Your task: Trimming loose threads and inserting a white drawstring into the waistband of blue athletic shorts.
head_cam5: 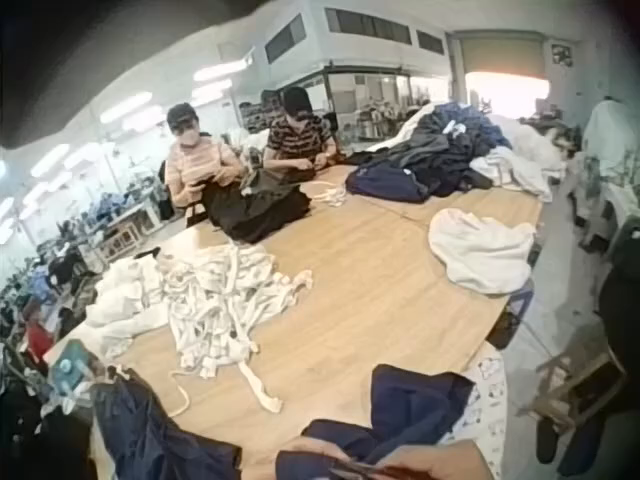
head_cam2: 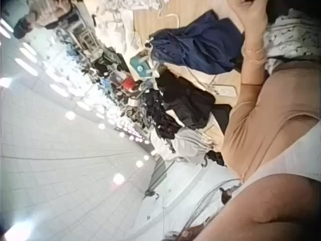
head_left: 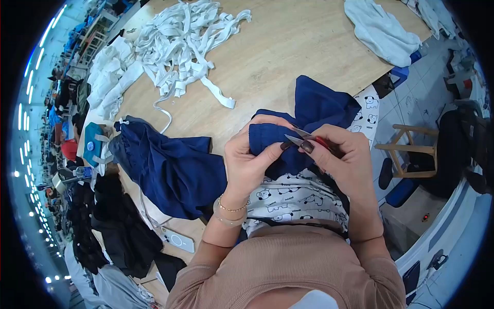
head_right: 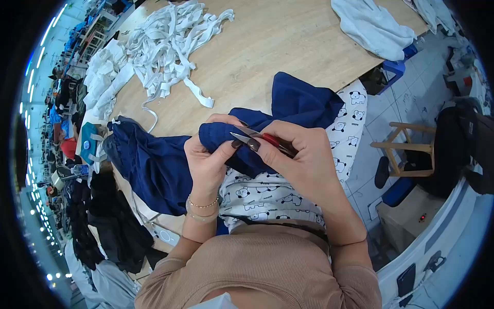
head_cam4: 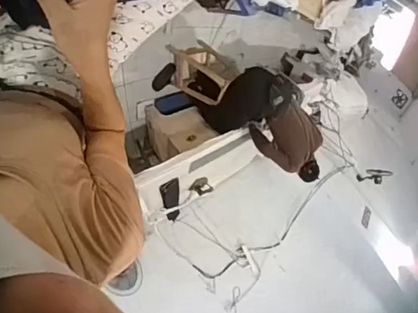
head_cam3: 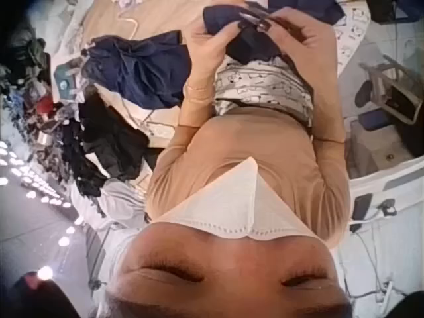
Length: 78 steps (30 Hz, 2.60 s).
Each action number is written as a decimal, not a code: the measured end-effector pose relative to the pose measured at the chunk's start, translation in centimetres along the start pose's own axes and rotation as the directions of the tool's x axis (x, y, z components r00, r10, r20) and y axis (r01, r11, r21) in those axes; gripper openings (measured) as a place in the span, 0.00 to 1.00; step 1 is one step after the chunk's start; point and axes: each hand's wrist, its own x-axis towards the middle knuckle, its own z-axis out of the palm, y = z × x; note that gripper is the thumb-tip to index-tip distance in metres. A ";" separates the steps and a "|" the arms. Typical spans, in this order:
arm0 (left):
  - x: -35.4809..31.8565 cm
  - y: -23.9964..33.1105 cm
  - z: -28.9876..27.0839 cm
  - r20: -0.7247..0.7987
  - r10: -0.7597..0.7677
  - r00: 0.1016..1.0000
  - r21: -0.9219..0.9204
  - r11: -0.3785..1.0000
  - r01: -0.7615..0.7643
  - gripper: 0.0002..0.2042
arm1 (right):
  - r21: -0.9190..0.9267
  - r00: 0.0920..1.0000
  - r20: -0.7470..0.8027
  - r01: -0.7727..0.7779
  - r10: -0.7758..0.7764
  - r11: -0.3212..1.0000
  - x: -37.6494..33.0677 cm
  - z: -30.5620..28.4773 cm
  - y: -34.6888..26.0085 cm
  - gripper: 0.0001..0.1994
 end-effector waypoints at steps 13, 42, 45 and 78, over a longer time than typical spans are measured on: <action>0.1 0.0 0.0 -0.005 0.057 0.998 0.089 0.994 -0.056 0.07 | -0.096 0.999 -0.019 -0.048 0.046 0.994 0.0 0.0 -0.8 0.06; 0.7 1.3 0.4 0.007 0.136 0.991 0.230 0.964 -0.134 0.07 | 0.162 0.993 -0.113 0.049 -0.031 0.986 0.8 0.8 0.6 0.06; 0.4 1.4 0.1 0.002 0.092 0.996 0.215 0.972 -0.091 0.07 | 0.155 0.991 -0.124 0.068 -0.049 0.986 1.0 0.9 0.3 0.06; 0.9 1.4 0.0 -0.028 0.050 0.998 0.139 0.989 -0.045 0.07 | -0.263 0.985 -0.122 0.083 -0.118 0.961 0.1 -0.5 -2.7 0.04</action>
